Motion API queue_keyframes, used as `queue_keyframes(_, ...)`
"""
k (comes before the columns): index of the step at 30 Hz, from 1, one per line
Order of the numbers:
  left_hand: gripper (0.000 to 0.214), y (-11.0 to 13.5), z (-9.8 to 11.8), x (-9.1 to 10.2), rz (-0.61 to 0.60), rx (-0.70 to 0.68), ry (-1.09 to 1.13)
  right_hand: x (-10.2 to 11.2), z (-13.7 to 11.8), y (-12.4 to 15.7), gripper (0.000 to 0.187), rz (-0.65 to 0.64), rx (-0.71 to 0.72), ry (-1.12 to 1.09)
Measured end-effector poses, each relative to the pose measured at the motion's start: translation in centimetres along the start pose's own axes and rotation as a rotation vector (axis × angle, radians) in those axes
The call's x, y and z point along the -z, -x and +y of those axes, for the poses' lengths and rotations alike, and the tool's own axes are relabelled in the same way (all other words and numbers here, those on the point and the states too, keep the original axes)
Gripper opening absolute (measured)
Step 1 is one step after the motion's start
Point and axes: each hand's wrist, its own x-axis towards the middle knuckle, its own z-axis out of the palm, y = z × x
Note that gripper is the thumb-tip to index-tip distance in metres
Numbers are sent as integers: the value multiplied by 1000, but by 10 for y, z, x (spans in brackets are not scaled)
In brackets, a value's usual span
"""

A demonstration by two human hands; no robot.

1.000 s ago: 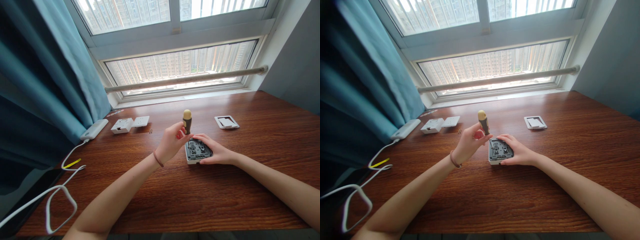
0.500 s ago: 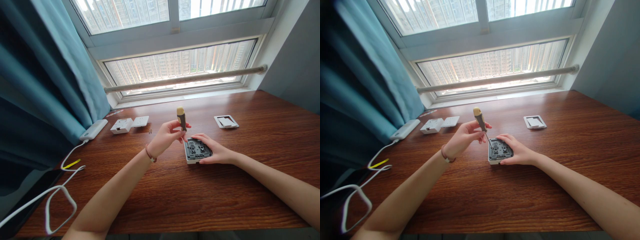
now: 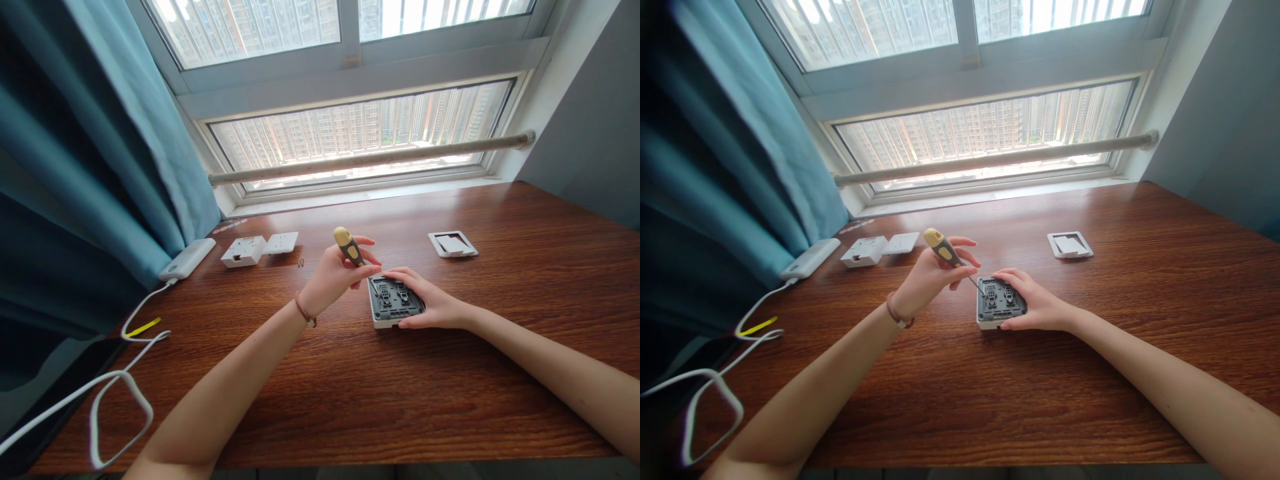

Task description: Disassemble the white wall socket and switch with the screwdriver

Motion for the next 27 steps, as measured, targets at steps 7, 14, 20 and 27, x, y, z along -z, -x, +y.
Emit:
queue_keyframes(7,37,-1,7,16,-202,38,93,0,-1,1,84,1,-2,4)
queue_keyframes(14,21,0,5,10,-138,-42,-10,0,0,0,84,-3,-1,7)
queue_keyframes(20,27,3,-6,-2,59,-185,-182,0,-1,1,86,2,-4,-7)
queue_keyframes(27,13,5,-7,-1,219,-567,-613,1,3,1,87,21,17,0)
